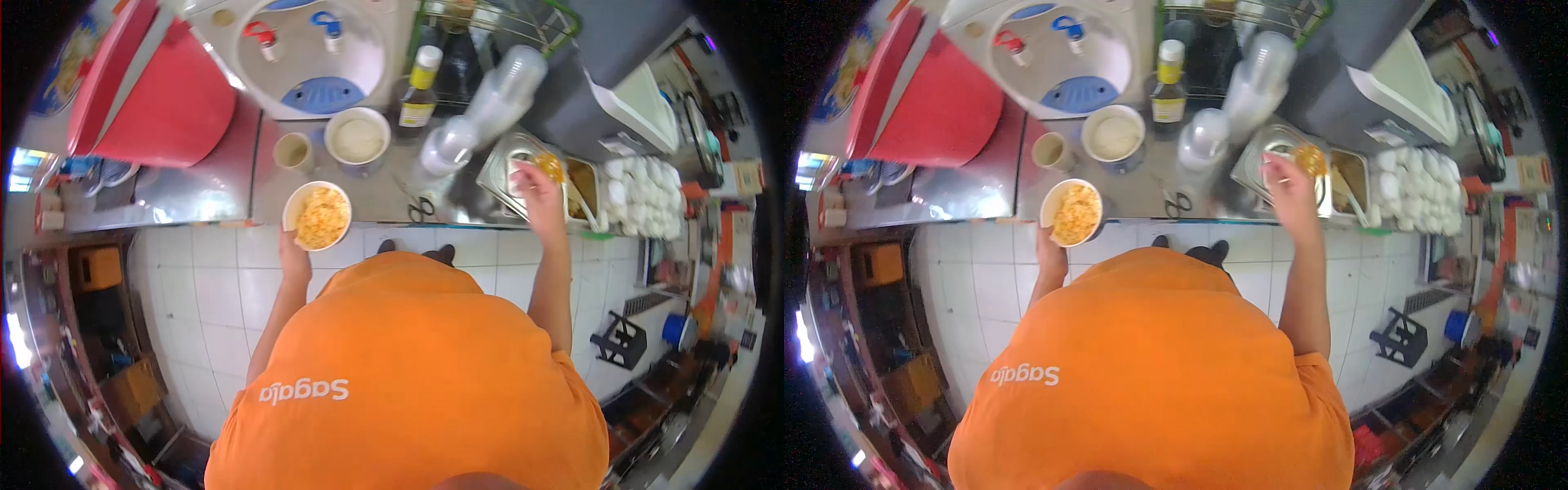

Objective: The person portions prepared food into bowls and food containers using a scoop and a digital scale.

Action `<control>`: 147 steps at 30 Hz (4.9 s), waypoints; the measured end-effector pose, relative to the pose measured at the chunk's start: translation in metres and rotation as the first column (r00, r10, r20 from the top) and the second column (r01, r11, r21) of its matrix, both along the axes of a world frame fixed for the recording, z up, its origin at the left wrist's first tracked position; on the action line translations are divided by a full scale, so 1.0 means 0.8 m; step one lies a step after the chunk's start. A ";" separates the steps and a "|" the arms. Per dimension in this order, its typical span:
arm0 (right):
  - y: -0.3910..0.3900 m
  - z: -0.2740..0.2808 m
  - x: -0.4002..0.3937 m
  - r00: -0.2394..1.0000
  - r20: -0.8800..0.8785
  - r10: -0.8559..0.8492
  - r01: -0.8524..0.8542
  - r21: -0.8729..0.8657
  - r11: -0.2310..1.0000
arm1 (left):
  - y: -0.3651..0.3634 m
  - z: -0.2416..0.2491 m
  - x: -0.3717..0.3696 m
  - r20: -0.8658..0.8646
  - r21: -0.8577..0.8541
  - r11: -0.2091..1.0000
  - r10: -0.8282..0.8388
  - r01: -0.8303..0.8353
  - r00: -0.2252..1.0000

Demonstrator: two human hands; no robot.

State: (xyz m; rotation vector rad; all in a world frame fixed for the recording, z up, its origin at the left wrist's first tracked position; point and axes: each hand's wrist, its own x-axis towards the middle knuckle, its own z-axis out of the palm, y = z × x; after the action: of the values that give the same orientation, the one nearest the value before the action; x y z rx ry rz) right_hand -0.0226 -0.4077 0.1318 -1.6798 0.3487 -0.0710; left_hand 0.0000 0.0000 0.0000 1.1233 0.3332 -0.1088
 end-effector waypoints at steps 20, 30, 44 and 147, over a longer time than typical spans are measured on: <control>0.203 -0.135 0.126 0.950 -0.252 0.187 -0.140 0.192 0.971 | 0.042 -0.002 -0.027 -0.053 0.404 0.915 0.041 -0.017 0.998; 0.045 -0.075 -0.195 0.979 -0.193 0.060 -0.030 0.157 0.987 | -0.042 -0.086 0.010 -0.173 -0.052 0.939 -0.344 0.340 0.923; -0.001 -0.106 -0.852 0.089 -0.343 -0.935 0.988 0.147 0.040 | -0.518 -0.188 -0.343 -0.504 -0.065 0.183 -0.854 0.981 0.125; -0.621 0.139 -2.785 -0.732 -0.117 -0.671 0.216 -0.974 -0.066 | -1.514 0.401 -2.751 0.696 0.716 -0.675 0.712 0.178 -0.099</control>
State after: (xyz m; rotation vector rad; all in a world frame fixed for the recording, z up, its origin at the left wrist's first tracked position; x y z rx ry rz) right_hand -2.2507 -0.9048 0.2429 -0.8621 3.1183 -0.1627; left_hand -2.2006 -1.2114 0.3212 1.8643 2.5163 1.6170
